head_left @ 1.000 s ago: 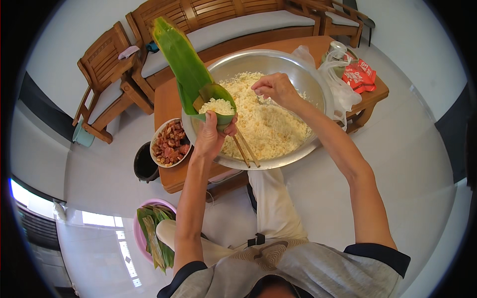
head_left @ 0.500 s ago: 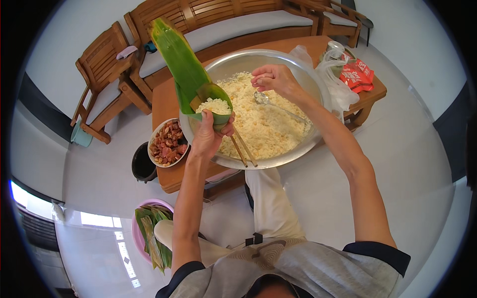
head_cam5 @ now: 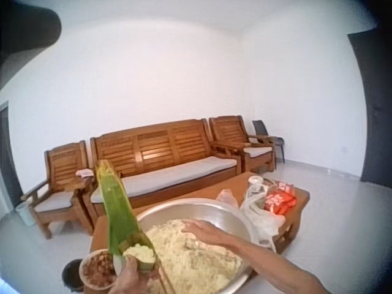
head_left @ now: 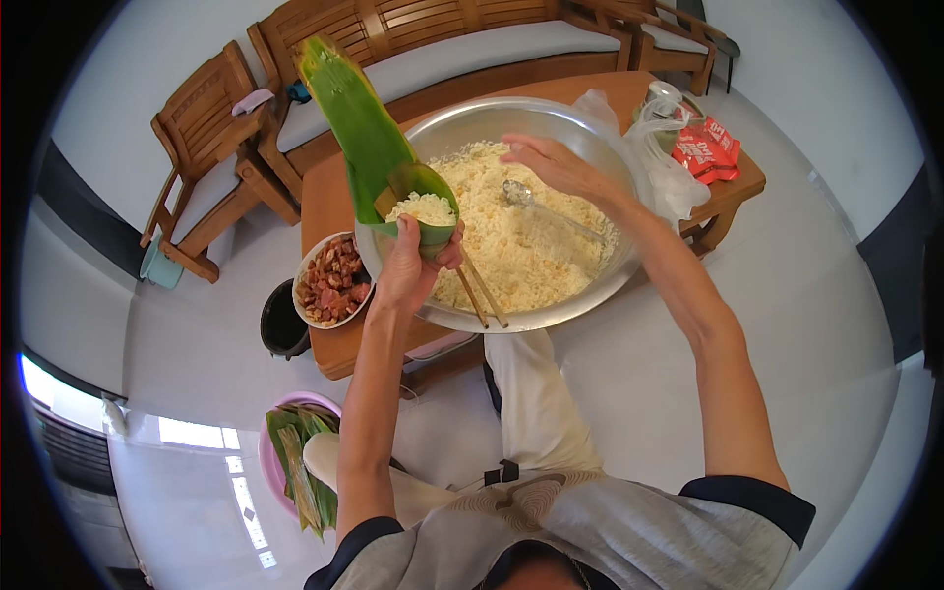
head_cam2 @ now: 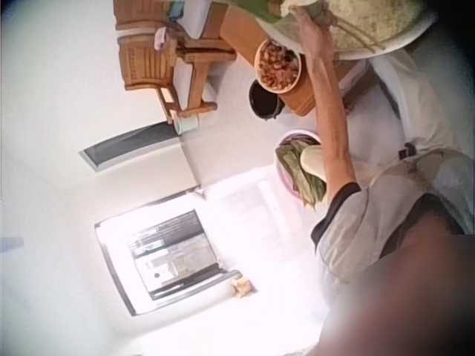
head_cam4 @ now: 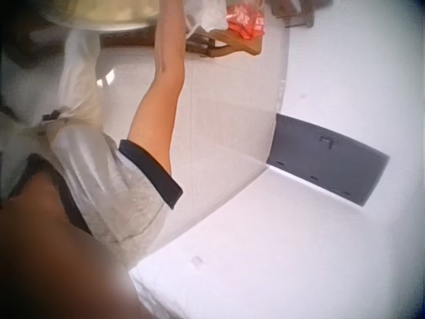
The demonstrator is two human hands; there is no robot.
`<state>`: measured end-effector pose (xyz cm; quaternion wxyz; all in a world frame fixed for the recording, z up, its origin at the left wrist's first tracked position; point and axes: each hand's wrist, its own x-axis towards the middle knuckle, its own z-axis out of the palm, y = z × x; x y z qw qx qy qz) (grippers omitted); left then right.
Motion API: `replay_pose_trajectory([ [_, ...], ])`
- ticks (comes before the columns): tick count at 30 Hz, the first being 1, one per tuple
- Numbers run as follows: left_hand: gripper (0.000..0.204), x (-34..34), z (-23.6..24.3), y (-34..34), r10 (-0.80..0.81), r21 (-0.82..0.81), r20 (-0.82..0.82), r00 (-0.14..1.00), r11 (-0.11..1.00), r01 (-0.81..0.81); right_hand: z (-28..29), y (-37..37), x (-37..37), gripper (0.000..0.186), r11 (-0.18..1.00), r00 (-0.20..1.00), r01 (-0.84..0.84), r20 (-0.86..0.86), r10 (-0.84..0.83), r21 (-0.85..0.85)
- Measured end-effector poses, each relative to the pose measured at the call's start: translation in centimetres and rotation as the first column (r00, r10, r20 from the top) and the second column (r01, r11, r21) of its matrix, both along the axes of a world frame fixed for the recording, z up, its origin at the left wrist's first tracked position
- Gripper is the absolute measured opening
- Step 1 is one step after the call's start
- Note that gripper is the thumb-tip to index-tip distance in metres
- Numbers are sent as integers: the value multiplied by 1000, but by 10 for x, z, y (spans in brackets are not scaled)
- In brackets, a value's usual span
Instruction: The recorder is preparing and wrapping zongzi by placing sticky rice and meat into bamboo leaves.
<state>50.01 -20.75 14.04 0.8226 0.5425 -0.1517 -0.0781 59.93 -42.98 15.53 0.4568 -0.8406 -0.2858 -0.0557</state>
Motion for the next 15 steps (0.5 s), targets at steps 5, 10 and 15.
replay_pose_trajectory([
  [5,72,-1,3,-1,-9,0,20,1000,1000,9,-3,1,-1,36,937,945,-120,-252,210,329],
  [10,73,-1,2,-6,-13,-1,16,1000,1000,13,-10,-3,5,32,995,998,19,-60,-13,101],
  [15,57,4,-12,5,-142,-158,49,989,976,148,3,19,-18,23,973,738,221,663,-127,-60],
])
